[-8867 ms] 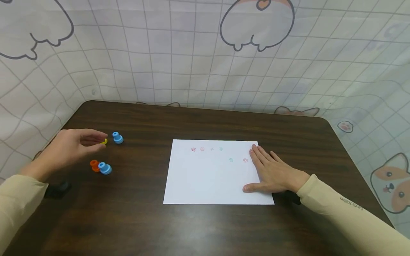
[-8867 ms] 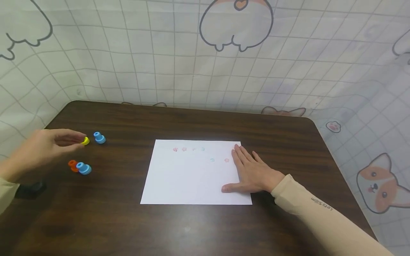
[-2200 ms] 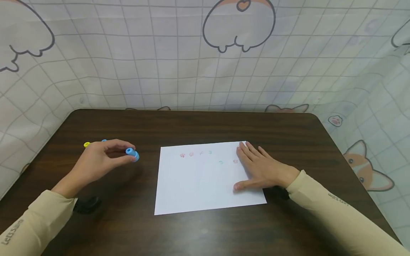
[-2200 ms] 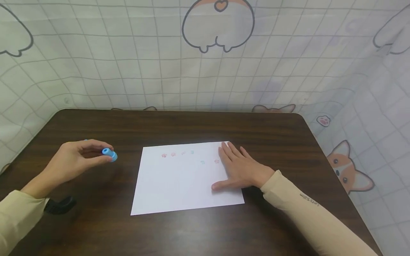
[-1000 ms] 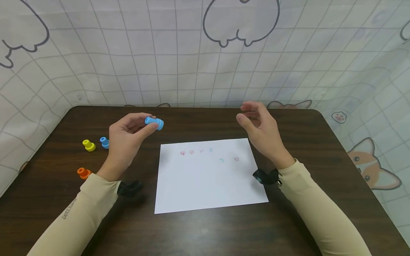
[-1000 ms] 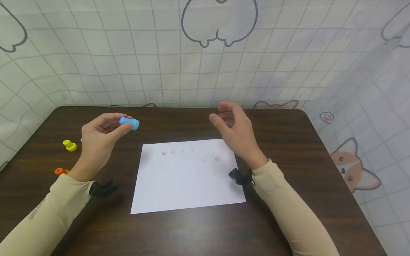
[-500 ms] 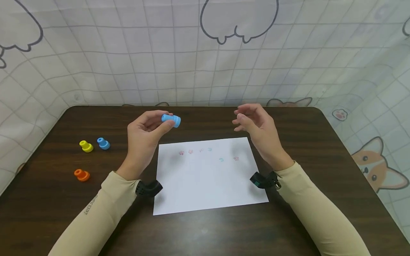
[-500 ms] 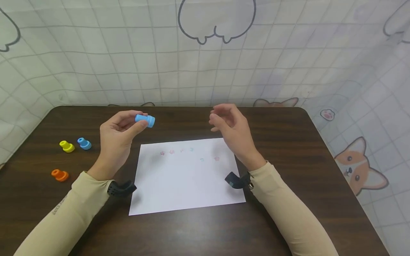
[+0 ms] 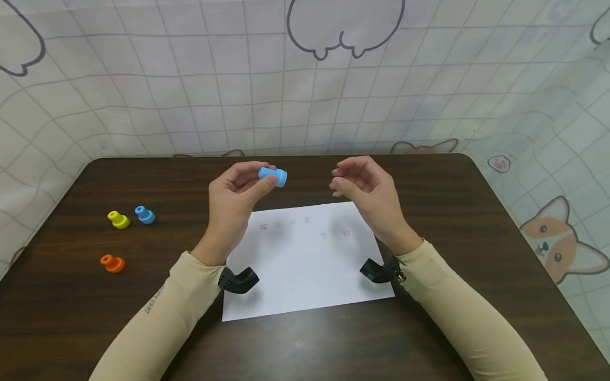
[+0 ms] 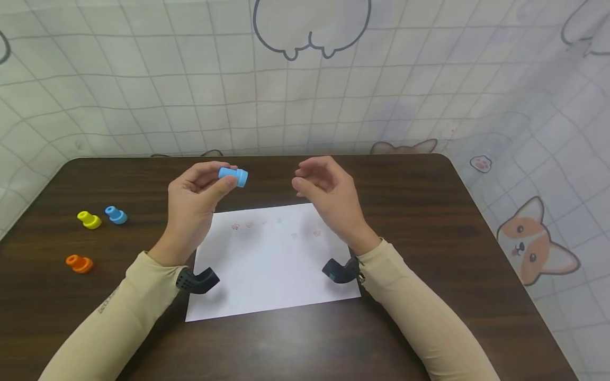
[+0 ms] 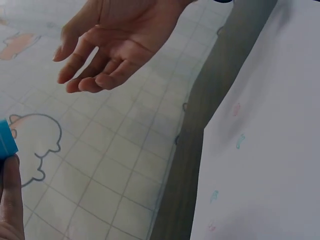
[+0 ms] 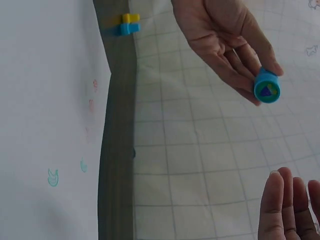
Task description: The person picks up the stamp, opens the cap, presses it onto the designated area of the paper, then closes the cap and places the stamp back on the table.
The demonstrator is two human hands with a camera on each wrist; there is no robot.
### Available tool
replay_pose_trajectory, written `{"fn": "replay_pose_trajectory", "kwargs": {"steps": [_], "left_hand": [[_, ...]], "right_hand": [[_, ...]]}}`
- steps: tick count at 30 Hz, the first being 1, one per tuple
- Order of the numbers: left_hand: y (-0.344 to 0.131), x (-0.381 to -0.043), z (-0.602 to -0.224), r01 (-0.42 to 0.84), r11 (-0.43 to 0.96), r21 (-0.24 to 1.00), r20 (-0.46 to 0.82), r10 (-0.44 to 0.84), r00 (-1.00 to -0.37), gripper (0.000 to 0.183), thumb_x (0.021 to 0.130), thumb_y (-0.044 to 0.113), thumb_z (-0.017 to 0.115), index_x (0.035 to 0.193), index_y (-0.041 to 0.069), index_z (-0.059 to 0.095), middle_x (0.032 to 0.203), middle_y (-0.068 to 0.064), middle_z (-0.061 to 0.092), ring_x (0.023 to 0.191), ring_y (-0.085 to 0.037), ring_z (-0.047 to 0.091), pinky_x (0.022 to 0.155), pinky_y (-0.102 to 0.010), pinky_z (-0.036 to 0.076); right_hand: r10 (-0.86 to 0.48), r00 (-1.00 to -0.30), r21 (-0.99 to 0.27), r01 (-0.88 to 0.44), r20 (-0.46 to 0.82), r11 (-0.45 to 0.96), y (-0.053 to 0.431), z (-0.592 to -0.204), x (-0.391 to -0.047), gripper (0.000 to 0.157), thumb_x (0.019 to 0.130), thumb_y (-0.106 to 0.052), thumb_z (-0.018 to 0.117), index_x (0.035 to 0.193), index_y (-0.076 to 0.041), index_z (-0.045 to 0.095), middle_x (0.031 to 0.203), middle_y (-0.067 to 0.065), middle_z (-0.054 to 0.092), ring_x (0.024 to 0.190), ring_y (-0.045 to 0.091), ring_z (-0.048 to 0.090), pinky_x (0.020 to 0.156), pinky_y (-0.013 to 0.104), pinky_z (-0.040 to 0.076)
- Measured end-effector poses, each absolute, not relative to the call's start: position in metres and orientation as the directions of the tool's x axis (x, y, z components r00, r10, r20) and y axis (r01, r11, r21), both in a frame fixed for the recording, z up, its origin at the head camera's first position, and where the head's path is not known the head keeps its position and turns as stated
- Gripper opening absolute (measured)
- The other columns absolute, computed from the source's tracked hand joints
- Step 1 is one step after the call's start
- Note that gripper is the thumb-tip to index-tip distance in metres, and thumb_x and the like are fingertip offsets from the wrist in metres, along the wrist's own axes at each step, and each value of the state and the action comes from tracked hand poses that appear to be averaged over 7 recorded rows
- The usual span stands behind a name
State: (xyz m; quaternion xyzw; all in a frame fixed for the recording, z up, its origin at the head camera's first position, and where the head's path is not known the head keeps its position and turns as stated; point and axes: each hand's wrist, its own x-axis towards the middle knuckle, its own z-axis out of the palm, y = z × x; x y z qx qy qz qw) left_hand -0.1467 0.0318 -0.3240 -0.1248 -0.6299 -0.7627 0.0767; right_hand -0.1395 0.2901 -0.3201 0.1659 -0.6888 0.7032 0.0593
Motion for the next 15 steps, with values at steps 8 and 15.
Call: {"fn": "replay_pose_trajectory", "kwargs": {"steps": [8,15], "left_hand": [[0.041,-0.143,-0.334,0.211,-0.206,0.955,0.233,0.089,-0.968,0.022,0.09,0.003,0.077,0.11,0.01,0.073,0.108,0.002,0.078,0.095,-0.015,0.076,0.095,-0.031,0.063],[0.045,-0.139,-0.343,0.156,-0.19,0.969,0.183,0.137,-0.973,0.026,0.089,0.007,0.08,0.114,0.008,0.072,0.111,0.002,0.077,0.099,-0.014,0.076,0.096,-0.03,0.063]], "right_hand": [[-0.179,-0.938,-0.954,-0.3,0.296,-0.004,0.281,-0.322,-0.135,0.031,0.094,-0.001,0.07,0.123,0.003,0.06,0.109,0.006,0.068,0.091,0.014,0.073,0.085,0.027,0.063],[-0.223,-0.94,-0.961,-0.272,0.256,0.044,0.275,-0.327,-0.133,0.032,0.094,-0.003,0.072,0.123,0.001,0.062,0.112,0.003,0.068,0.094,0.016,0.072,0.087,0.026,0.063]]}}
